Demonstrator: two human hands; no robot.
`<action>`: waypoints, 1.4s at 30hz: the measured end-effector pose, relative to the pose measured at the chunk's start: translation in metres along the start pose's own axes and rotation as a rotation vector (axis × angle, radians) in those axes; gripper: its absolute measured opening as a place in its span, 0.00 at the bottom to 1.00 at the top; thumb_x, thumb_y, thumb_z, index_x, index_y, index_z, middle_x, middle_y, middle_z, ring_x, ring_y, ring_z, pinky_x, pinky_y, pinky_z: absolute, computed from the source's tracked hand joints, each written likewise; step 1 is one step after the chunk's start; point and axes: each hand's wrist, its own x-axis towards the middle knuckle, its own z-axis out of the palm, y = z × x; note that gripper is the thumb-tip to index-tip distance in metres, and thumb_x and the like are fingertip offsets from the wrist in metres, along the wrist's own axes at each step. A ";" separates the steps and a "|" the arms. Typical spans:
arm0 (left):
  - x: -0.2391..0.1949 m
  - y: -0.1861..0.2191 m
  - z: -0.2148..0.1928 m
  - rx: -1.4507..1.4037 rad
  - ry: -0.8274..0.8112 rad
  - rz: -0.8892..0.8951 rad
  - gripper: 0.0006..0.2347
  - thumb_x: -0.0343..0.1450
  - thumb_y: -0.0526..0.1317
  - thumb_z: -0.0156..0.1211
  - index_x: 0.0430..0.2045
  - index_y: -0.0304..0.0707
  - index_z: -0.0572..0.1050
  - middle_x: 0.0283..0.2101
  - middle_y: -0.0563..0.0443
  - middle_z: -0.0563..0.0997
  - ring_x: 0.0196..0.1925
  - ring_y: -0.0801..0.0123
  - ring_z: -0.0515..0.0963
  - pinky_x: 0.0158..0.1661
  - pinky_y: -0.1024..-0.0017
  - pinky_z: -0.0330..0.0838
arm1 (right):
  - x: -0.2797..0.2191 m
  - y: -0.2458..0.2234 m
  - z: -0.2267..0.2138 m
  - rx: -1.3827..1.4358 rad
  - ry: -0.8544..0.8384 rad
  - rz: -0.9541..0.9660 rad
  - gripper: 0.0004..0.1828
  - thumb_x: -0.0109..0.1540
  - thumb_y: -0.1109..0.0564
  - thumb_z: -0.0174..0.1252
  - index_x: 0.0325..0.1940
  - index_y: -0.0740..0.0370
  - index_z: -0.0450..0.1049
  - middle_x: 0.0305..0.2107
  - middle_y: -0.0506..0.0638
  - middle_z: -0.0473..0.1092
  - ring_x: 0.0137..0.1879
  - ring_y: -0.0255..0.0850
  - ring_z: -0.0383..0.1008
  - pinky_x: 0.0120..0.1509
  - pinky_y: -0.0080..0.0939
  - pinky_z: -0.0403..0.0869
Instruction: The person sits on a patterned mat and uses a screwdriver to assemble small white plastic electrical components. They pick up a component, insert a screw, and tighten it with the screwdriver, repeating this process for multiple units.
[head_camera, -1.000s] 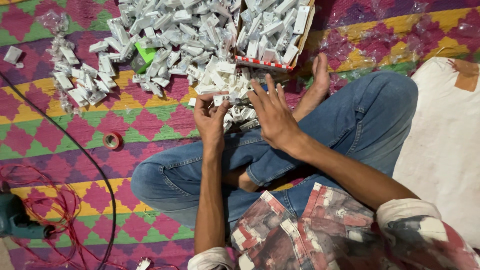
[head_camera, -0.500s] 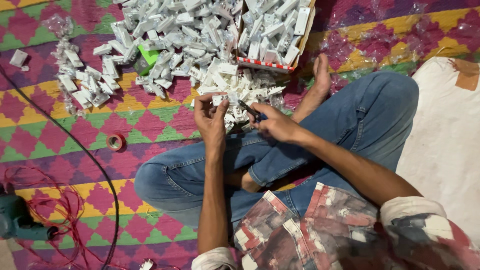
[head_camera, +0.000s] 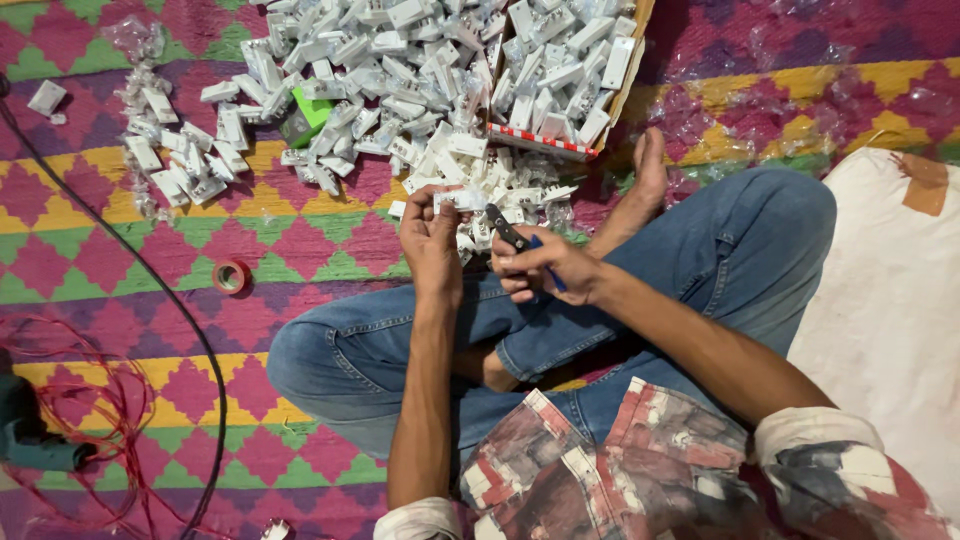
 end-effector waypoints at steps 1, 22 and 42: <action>0.005 0.000 -0.007 -0.028 0.077 0.016 0.11 0.76 0.34 0.63 0.49 0.32 0.71 0.44 0.49 0.79 0.41 0.71 0.79 0.44 0.73 0.75 | -0.002 0.000 0.000 -0.085 -0.006 -0.053 0.13 0.64 0.62 0.60 0.37 0.54 0.59 0.29 0.45 0.59 0.34 0.35 0.61 0.35 0.36 0.62; -0.010 0.021 0.027 0.224 -0.100 -0.054 0.10 0.73 0.31 0.65 0.45 0.34 0.72 0.37 0.57 0.76 0.34 0.81 0.74 0.36 0.80 0.71 | -0.002 -0.009 0.006 -1.135 0.588 -0.672 0.12 0.64 0.57 0.66 0.48 0.65 0.77 0.30 0.42 0.64 0.35 0.26 0.62 0.38 0.30 0.65; -0.012 0.008 0.034 0.051 -0.086 -0.168 0.09 0.77 0.36 0.59 0.48 0.30 0.73 0.39 0.52 0.79 0.38 0.75 0.76 0.42 0.76 0.73 | 0.000 -0.016 0.018 -1.438 0.603 -0.828 0.08 0.63 0.61 0.62 0.43 0.68 0.72 0.35 0.51 0.69 0.38 0.38 0.74 0.42 0.39 0.72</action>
